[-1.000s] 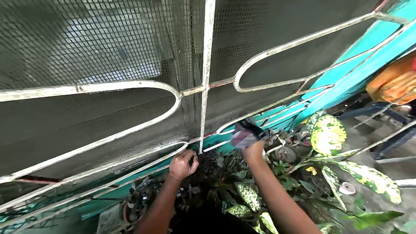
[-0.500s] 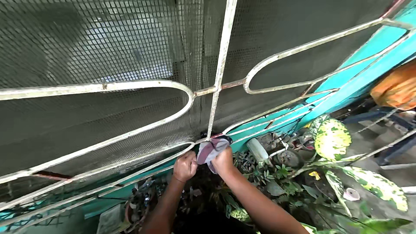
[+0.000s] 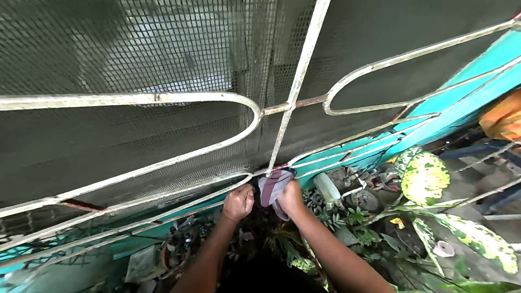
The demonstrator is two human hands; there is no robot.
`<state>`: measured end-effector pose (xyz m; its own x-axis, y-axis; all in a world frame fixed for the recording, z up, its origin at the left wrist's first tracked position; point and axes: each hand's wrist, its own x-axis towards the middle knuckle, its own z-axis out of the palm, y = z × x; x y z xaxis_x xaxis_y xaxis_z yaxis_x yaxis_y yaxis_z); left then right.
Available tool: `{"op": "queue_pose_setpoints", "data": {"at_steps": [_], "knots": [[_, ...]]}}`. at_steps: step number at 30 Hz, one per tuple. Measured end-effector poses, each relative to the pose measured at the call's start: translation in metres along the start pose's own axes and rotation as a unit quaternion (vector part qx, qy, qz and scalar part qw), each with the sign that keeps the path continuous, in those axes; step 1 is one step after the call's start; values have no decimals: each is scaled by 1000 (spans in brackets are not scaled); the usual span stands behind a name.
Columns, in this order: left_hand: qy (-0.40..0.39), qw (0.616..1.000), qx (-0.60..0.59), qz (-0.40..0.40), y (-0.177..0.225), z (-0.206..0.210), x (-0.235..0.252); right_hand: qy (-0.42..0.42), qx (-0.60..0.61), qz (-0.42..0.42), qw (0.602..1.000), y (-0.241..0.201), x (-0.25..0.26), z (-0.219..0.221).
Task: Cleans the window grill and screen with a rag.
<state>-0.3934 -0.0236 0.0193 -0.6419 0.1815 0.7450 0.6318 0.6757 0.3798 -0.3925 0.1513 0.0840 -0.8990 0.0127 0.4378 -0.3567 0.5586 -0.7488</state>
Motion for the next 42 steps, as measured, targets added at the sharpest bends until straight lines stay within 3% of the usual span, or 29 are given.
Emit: {"op": "queue_pose_setpoints", "data": {"at_steps": [3,5,8,11,14,17,20,22,24,26,27,29,31,35,38,42], "knots": [[6,1000,-1,-4,0,0,-1,50,202,-7,978,-3,9,3],[4,1000,-4,-10,1,0,0,52,254,17,966,8,2,13],[-11,1000,-17,-15,0,-1,-1,-44,70,38,996,36,-9,15],[-19,999,-24,-13,-2,0,0,-147,-62,28,987,47,-6,9],[-18,1000,-16,-13,-2,0,0,-83,77,55,992,26,6,-1],[-8,1000,-1,-5,0,1,1,-4,271,81,959,-8,14,-7],[-12,1000,-2,-5,0,0,2,16,328,99,939,-1,6,6],[-16,1000,-5,-6,-1,-1,2,4,262,59,963,15,3,11],[-22,1000,-7,-7,0,-1,2,-50,87,27,995,27,0,4],[-29,999,-11,-10,-1,-1,2,-106,-73,5,992,20,-5,-12],[-31,999,-12,-10,-1,-1,2,-85,-107,-24,990,16,-11,-19],[-27,1000,-12,-9,-2,-1,1,54,-92,-114,988,13,-25,-29],[-25,1000,-13,-8,-1,0,1,125,-46,-148,980,8,-37,-36],[-15,1000,0,-1,0,1,2,54,-170,-180,967,-11,-36,-32],[-3,1000,18,1,1,1,2,10,-182,-209,961,-31,-21,-22],[-10,1000,14,-17,6,-3,5,2,-193,-166,967,-50,-18,-36]]}}
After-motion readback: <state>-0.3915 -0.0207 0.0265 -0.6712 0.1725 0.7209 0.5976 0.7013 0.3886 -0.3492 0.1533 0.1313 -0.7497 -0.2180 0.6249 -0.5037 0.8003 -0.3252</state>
